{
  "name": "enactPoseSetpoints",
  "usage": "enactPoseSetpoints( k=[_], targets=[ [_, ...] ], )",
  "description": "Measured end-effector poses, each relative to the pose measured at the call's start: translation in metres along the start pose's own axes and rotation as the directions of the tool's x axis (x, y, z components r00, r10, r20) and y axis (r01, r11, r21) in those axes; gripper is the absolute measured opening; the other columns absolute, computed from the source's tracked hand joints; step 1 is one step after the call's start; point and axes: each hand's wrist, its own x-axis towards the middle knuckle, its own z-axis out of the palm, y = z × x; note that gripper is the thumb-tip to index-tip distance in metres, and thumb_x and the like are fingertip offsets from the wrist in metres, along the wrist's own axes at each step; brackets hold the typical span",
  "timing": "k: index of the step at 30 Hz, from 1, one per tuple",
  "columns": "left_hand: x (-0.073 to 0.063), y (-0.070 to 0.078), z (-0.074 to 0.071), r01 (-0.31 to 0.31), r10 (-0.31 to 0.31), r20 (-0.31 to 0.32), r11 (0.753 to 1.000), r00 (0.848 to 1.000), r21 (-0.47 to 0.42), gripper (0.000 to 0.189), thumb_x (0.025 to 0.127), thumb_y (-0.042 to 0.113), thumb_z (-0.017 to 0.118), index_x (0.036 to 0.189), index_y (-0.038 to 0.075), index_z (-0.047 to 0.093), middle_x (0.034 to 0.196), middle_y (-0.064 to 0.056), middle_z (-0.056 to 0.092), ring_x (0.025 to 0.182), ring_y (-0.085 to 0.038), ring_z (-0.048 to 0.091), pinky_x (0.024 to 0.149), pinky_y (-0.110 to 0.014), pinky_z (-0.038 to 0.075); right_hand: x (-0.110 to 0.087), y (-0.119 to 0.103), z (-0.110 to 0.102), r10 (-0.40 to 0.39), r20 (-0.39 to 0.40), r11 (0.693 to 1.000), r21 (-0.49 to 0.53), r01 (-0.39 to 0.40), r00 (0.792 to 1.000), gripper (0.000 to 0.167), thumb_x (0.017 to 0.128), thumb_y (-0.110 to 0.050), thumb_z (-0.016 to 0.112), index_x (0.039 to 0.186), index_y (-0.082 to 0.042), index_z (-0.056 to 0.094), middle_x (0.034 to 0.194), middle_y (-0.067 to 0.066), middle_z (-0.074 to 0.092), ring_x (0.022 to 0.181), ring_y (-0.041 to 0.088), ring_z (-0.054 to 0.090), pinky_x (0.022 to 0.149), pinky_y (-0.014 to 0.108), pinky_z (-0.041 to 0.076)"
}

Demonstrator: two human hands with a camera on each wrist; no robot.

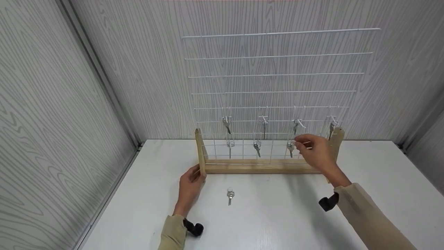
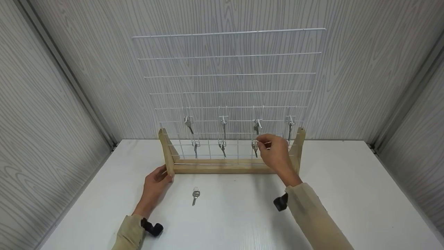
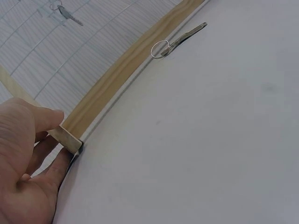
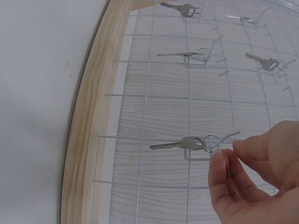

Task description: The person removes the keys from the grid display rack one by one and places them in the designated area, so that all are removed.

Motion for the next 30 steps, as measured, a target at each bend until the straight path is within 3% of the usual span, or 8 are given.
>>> enactPoseSetpoints(
  k=[5, 7, 16, 30],
  targets=[
    [0.001, 0.000, 0.000, 0.004, -0.003, -0.008, 1.000, 1.000, 0.024, 0.049, 0.104, 0.009, 0.068, 0.152, 0.006, 0.058, 0.151, -0.022, 0.060, 0.142, -0.037, 0.058, 0.111, -0.039, 0.058, 0.001, 0.002, 0.005, -0.018, -0.015, 0.999, -0.043, 0.017, 1.000, 0.021, 0.103, -0.002, 0.066, 0.120, 0.003, 0.076, 0.113, 0.023, 0.077, 0.094, 0.034, 0.077, 0.070, 0.008, 0.054],
    [0.001, 0.000, 0.000, 0.007, -0.006, -0.012, 0.999, 1.000, 0.035, 0.049, 0.104, 0.009, 0.068, 0.151, 0.005, 0.058, 0.150, -0.021, 0.061, 0.141, -0.037, 0.059, 0.110, -0.039, 0.058, 0.002, 0.003, 0.006, -0.027, -0.018, 0.998, -0.062, 0.026, 0.999, 0.021, 0.103, -0.002, 0.066, 0.120, 0.003, 0.077, 0.112, 0.023, 0.077, 0.096, 0.039, 0.077, 0.070, 0.007, 0.053],
    [0.003, 0.000, 0.000, 0.019, -0.018, -0.014, 0.998, 1.000, 0.055, 0.049, 0.104, 0.011, 0.068, 0.151, 0.004, 0.058, 0.149, -0.022, 0.062, 0.139, -0.037, 0.061, 0.110, -0.039, 0.058, 0.003, 0.008, 0.010, -0.020, -0.027, 0.993, -0.114, 0.016, 0.999, 0.020, 0.101, 0.000, 0.066, 0.117, 0.002, 0.078, 0.109, 0.021, 0.078, 0.096, 0.038, 0.078, 0.069, 0.009, 0.055],
    [0.002, 0.000, 0.001, 0.001, 0.000, -0.021, 0.998, 1.000, 0.060, 0.046, 0.103, 0.012, 0.069, 0.149, 0.006, 0.061, 0.148, -0.020, 0.064, 0.138, -0.037, 0.062, 0.109, -0.040, 0.059, 0.003, 0.008, 0.013, 0.005, -0.039, 0.995, -0.099, -0.009, 0.999, 0.015, 0.100, 0.003, 0.067, 0.111, 0.004, 0.077, 0.104, 0.023, 0.077, 0.093, 0.037, 0.077, 0.065, 0.007, 0.052]
  ],
)
